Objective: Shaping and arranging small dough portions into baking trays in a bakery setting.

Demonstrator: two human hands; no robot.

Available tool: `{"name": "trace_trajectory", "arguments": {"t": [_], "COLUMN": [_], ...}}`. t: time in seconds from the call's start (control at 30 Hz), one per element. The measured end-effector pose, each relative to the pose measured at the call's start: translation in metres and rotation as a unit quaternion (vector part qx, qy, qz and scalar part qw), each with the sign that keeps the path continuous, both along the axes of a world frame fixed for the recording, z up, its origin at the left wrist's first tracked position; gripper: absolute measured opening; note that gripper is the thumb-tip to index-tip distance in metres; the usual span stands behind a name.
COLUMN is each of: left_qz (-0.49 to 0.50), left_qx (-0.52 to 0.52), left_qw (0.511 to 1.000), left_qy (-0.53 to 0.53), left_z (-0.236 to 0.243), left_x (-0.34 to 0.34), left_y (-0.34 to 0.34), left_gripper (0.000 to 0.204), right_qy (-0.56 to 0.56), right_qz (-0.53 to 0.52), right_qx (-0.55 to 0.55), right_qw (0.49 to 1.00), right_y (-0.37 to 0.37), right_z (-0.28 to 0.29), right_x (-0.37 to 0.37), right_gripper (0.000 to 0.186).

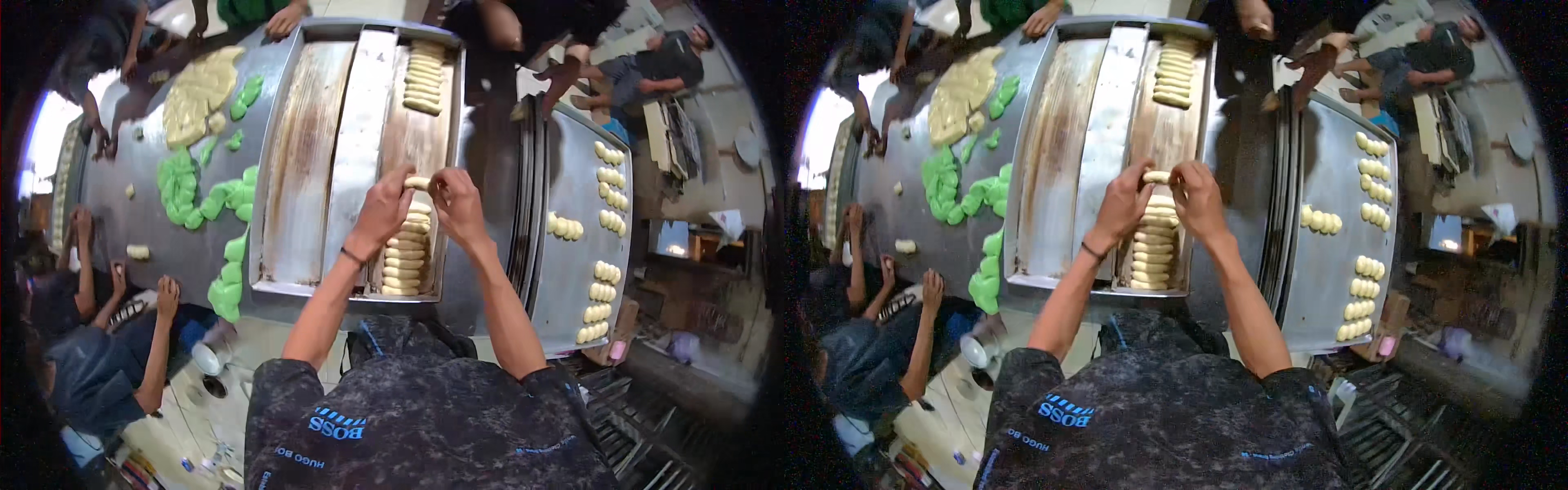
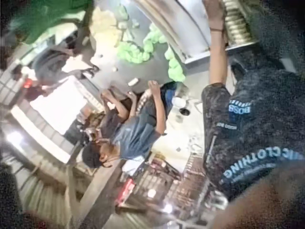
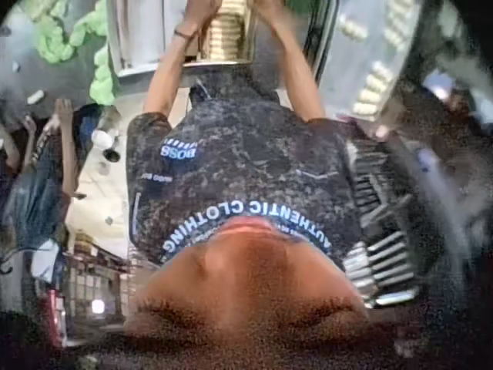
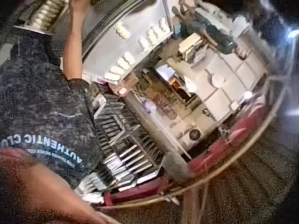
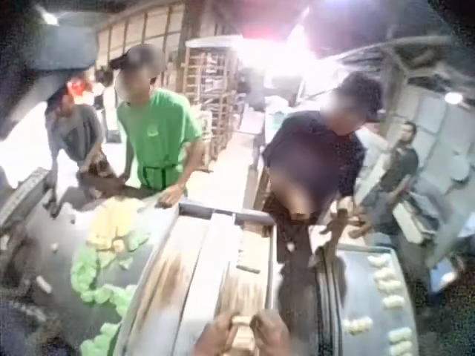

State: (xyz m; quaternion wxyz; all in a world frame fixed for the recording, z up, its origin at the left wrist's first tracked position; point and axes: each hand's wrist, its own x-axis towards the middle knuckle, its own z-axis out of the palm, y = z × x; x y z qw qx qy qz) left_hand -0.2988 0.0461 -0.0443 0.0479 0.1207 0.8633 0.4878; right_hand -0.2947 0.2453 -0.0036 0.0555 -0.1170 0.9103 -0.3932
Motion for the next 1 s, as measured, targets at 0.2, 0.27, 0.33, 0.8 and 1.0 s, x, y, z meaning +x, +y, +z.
{"name": "trace_trajectory", "arguments": {"t": [0.2, 0.27, 0.33, 0.8, 1.0], "left_qz": [-0.104, -0.002, -0.036, -0.06, 0.098], "left_qx": [-0.36, -0.331, -0.316, -0.067, -0.014], "left_qw": [0.918, 0.931, 0.939, 0.996, 0.992], "left_qy": [0.131, 0.155, 0.134, 0.018, -0.074], "left_z": [-0.04, -0.05, -0.06, 0.005, 0.045], "left_x": [0.01, 0.021, 0.022, 0.068, 0.201], "left_y": [0.001, 0.011, 0.02, -0.005, -0.008], "left_gripper": [0.049, 0.047, 0.048, 0.044, 0.031], "right_qy": [0.023, 0.056, 0.027, 0.063, 0.394], "right_qz": [0.066, 0.002, -0.089, -0.462, -0.432], "right_qx": [0.038, -0.004, 0.031, 0.145, 0.061], "right_qw": [0.997, 0.998, 0.995, 0.873, 0.809], "right_y": [-0.012, 0.034, 0.113, 0.32, 0.251], "right_z": [-0.053, -0.046, -0.032, -0.01, 0.102], "right_x": [0.0, 0.004, 0.004, 0.11, 0.127], "right_gripper": [0.051, 0.063, 0.061, 0.031, 0.023]}}
